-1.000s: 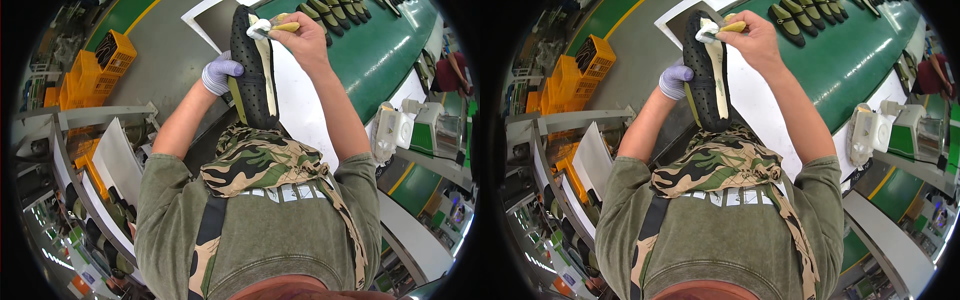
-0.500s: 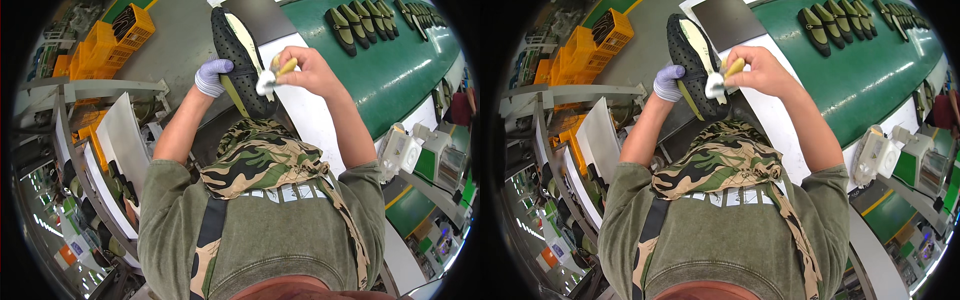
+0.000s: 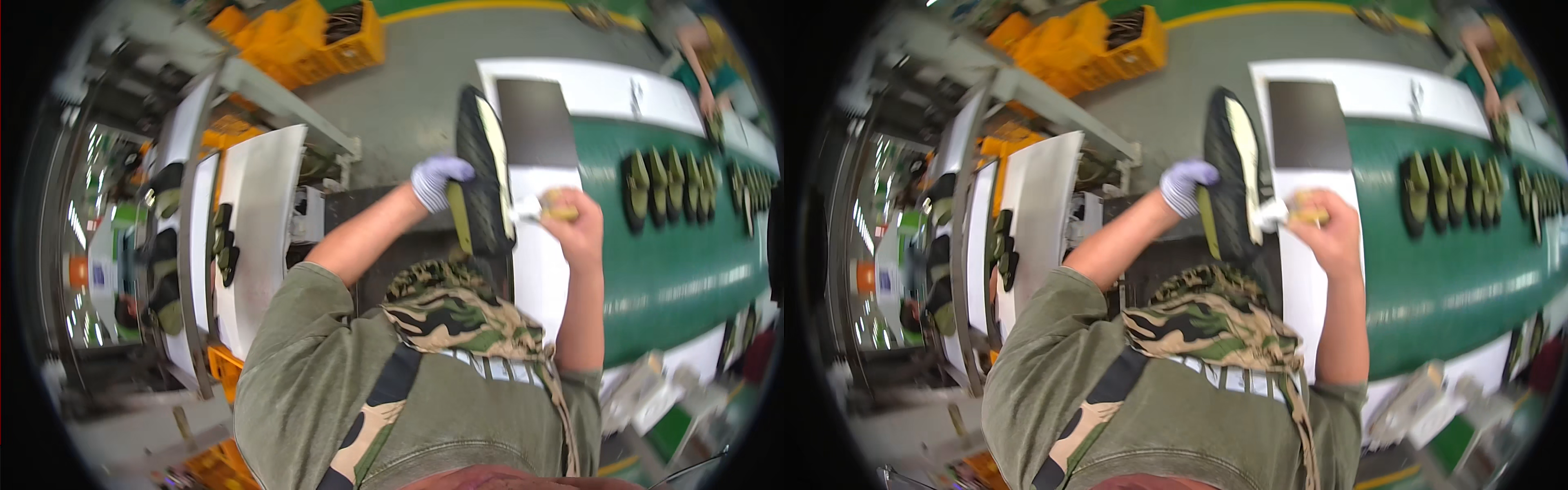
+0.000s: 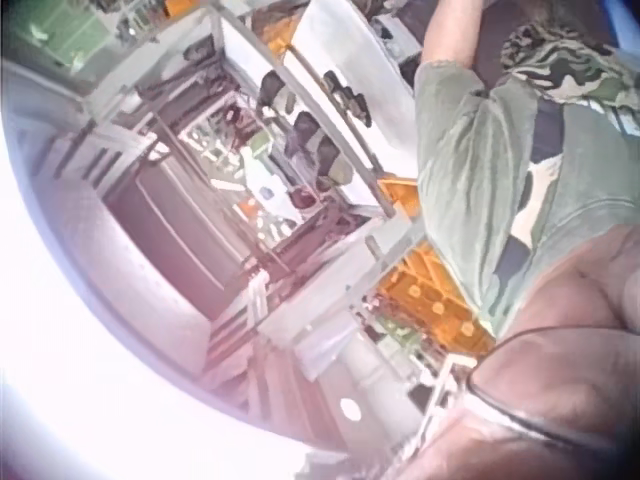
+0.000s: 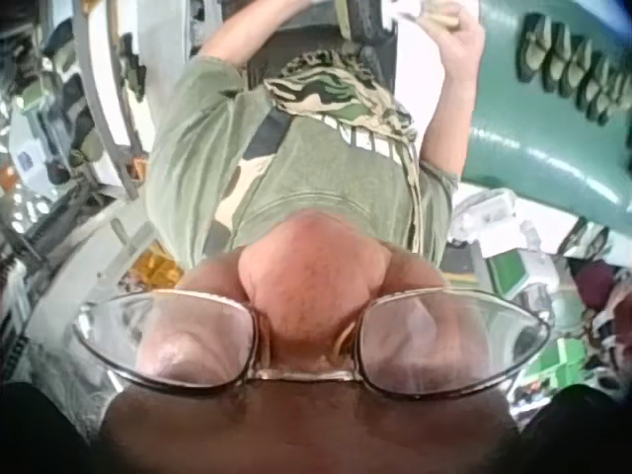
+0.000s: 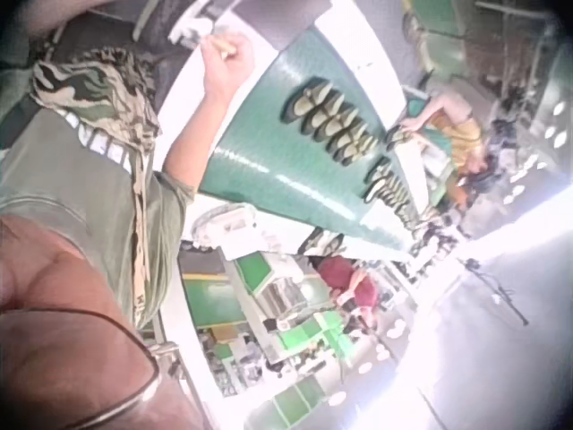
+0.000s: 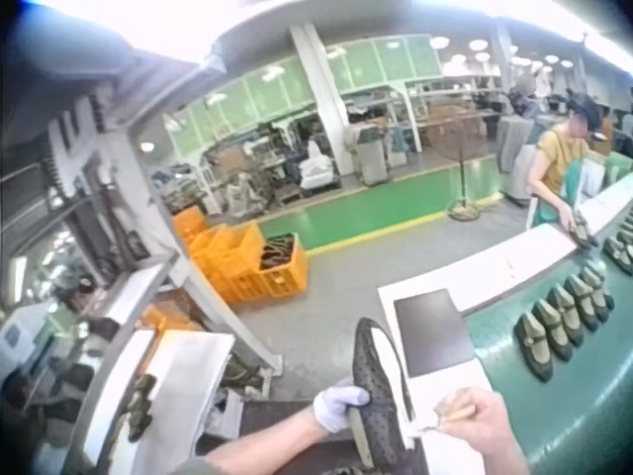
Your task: The recorder applies glue to the bottom of shoe uppers and places them on a conveyor belt.
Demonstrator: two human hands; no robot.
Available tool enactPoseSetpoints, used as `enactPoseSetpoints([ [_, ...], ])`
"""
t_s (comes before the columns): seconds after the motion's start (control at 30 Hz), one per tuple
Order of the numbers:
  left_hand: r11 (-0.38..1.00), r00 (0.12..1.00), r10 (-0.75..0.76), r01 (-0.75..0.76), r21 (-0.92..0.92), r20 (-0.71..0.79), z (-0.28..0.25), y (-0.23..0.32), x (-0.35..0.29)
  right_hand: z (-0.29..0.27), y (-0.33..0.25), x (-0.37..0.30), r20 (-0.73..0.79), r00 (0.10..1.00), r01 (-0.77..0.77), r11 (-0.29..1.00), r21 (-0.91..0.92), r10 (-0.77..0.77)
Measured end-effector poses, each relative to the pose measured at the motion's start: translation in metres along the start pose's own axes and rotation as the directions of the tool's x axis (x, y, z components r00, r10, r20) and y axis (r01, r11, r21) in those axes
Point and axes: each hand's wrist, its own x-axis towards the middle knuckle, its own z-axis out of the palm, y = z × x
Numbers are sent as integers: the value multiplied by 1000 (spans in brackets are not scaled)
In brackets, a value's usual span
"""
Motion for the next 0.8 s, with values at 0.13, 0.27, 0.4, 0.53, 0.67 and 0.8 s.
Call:
enactPoseSetpoints([
  [0.13, 991, 994, 105, -106, 87, 8, 29, 18, -23, 5, 12, 12, 191, 974, 101, 986, 132, -125],
  [0.27, 957, 963, 266, -258, 130, -41, 37, 46, -58, 17, 21, 31, -23, 995, 99, 958, 268, -96],
  [0.4, 821, 843, 533, -496, 283, -68, 59, 118, -115, 9, 39, 38, -46, 996, 89, 897, 433, -77],
  [0.53, 597, 550, 801, -702, 389, -238, 64, 221, -181, -10, 63, 28, -57, 998, 4, 896, 444, 24],
  [0.67, 503, 307, 857, -674, 541, -413, 64, 332, -246, -40, 74, 10, -187, 976, -18, 899, 437, 111],
  [0.8, 440, 97, 879, -540, 717, -466, 16, 428, -336, -73, 78, -10, -302, 940, -18, 903, 428, 161],
])
